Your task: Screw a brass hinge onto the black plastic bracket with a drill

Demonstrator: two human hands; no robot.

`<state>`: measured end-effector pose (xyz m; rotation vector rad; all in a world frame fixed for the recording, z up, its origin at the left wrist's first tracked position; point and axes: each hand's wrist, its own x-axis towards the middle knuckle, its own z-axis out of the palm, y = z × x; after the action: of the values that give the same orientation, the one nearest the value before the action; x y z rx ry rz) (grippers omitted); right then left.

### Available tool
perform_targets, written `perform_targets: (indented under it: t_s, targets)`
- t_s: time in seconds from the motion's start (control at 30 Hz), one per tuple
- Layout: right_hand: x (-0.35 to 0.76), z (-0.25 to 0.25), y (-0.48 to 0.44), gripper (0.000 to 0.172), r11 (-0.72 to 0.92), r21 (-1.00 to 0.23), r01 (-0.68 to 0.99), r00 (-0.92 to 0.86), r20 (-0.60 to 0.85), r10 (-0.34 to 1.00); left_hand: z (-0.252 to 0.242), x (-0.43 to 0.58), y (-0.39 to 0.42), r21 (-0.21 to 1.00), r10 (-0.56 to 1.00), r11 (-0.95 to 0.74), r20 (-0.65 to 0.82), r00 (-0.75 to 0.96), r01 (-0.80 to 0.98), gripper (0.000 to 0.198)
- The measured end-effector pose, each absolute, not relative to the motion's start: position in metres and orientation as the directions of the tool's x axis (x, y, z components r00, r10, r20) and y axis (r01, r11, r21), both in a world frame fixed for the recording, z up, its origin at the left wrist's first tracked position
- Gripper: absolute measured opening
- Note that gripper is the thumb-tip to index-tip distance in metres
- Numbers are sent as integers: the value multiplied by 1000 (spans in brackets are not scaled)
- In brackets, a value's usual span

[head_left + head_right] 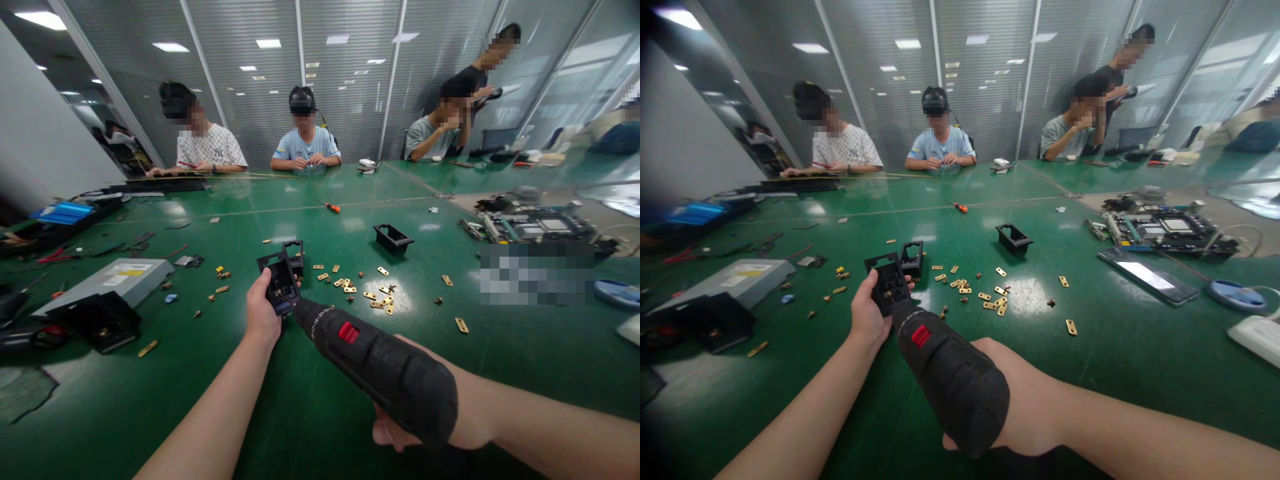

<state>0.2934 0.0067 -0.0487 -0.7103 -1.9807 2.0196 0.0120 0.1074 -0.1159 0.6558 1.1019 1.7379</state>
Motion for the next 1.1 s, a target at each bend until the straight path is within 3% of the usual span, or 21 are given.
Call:
perform_targets:
  t_s: [0.1,0.47,0.67,0.8,0.97,1.1]
  targets:
    - [294,-52,12,62,-79,-980,183,-888,-200,414,-116,12,107,895,907,-152,-43,-420,-419,71]
    - [291,-46,6,73,-202,-951,233,-839,-302,452,-117,11,107,894,908,-131,-65,-413,-429,70]
    - [289,-42,4,70,-11,-985,174,-871,-160,464,-120,8,107,895,911,-104,-90,-403,-435,65]
    - [289,-41,2,70,-74,-982,175,-858,-189,477,-122,7,107,898,914,-108,-78,-397,-426,67]
    - [288,-53,8,70,98,-975,200,-889,-139,436,-123,6,107,895,915,-111,-77,-396,-432,76]
    - [291,-59,9,66,76,-975,208,-881,-153,448,-123,6,106,895,916,-117,-71,-396,-431,74]
